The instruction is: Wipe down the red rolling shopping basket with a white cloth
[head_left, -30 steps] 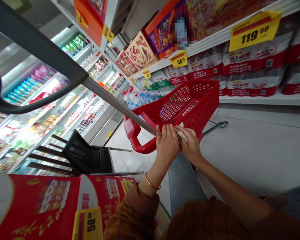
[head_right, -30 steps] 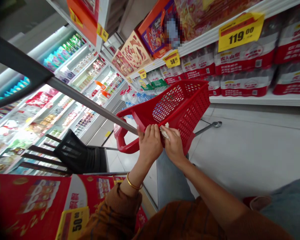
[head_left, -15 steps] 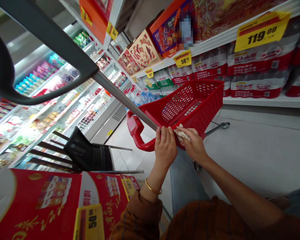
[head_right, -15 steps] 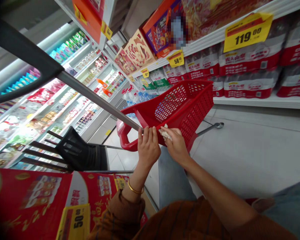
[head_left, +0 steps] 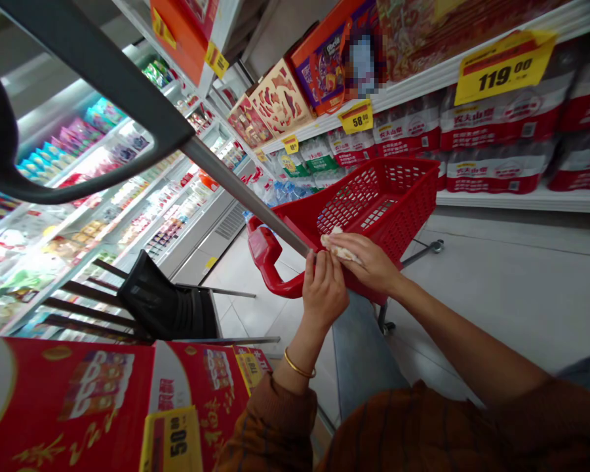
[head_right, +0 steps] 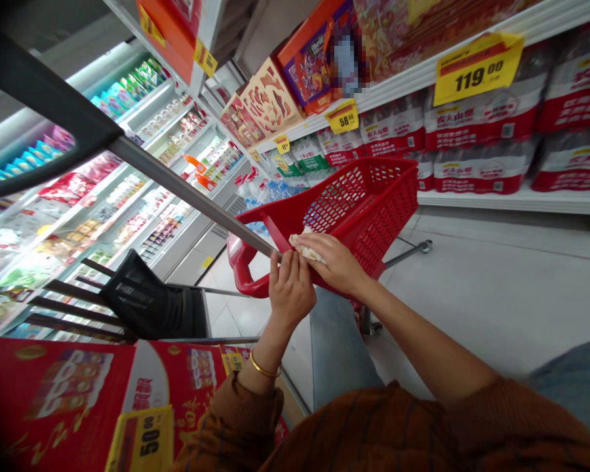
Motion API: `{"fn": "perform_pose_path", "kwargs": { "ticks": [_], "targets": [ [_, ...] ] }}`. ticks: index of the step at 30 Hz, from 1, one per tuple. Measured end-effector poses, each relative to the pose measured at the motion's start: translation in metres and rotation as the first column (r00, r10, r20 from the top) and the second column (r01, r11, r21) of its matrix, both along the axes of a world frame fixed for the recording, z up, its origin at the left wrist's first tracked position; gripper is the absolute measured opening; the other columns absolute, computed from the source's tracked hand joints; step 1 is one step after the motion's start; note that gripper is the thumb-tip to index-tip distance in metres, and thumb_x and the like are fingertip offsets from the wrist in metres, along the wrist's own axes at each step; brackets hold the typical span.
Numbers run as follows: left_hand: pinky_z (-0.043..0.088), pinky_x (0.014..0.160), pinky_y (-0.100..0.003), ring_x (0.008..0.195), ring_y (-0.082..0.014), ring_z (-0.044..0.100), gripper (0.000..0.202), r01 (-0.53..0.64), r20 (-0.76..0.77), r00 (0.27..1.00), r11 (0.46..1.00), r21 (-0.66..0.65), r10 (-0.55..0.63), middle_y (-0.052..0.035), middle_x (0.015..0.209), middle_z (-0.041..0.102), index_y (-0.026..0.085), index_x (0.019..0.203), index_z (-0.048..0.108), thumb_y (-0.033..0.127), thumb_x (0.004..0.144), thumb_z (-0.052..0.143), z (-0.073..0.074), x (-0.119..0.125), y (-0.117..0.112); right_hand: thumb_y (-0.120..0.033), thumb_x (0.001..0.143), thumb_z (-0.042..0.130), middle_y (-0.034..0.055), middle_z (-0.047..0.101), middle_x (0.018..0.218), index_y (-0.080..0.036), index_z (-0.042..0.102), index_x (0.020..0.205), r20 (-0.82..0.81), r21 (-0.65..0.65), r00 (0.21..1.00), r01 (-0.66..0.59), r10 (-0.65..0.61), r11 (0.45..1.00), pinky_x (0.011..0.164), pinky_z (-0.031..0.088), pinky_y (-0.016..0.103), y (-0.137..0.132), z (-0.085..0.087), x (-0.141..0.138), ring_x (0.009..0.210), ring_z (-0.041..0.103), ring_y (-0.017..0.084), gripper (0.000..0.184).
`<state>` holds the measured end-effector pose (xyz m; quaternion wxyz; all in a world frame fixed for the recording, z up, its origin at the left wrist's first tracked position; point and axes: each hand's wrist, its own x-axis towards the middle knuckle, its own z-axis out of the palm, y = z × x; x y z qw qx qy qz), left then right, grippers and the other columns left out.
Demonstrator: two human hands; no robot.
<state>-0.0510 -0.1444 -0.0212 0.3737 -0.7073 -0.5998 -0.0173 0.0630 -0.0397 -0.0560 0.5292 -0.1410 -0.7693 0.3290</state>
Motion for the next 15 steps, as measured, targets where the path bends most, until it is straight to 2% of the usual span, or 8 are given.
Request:
{"fn": "perform_pose_path", "kwargs": {
  "ticks": [3,6,10,15],
  "targets": [
    [0.028,0.116,-0.054,0.127,-0.0283,0.052,0.046,0.011,0.015,1.0,1.0,0.003,-0.011,-0.0228,0.129,0.06,0.0,0.128,0.054,0.015,0.087,0.038,-0.001,-0.002,-0.001,-0.035,0.098,0.041,0.0055,0.059,0.134,-0.027,0.051,0.135,0.166,0.192,0.986,-0.063,0.031,0.979,0.115,0.025,0.054,0.018,-0.007,-0.003,0.131,0.048,0.022,0.038],
    [0.028,0.116,-0.053,0.124,-0.0272,0.054,0.045,0.004,0.03,1.0,1.0,0.002,-0.004,-0.0224,0.129,0.06,0.001,0.128,0.055,0.015,0.088,0.039,0.001,-0.002,-0.001,-0.041,0.096,0.046,0.0097,0.062,0.13,-0.022,0.055,0.129,0.192,0.277,0.98,-0.096,0.043,0.956,0.114,0.027,0.055,0.033,-0.017,-0.004,0.127,0.052,0.023,0.04],
    [0.03,0.116,-0.05,0.119,-0.0263,0.058,0.043,0.035,-0.028,0.999,0.998,0.047,-0.033,-0.0208,0.122,0.065,0.001,0.124,0.058,0.014,0.088,0.039,0.004,-0.001,-0.001,-0.043,0.093,0.052,0.0098,0.065,0.123,-0.021,0.058,0.125,0.197,0.318,0.978,-0.132,0.07,0.939,0.112,0.034,0.053,0.045,-0.021,-0.003,0.119,0.057,0.022,0.039],
    [0.027,0.117,-0.051,0.122,-0.0272,0.055,0.047,0.03,0.034,0.999,0.999,-0.02,-0.029,-0.0192,0.123,0.065,0.001,0.131,0.052,0.017,0.089,0.039,0.005,-0.005,-0.002,-0.041,0.094,0.049,0.0095,0.066,0.117,-0.02,0.061,0.119,0.267,0.311,0.963,-0.127,0.042,0.942,0.11,0.035,0.052,0.051,-0.019,0.003,0.113,0.059,0.023,0.034]
  ]
}}
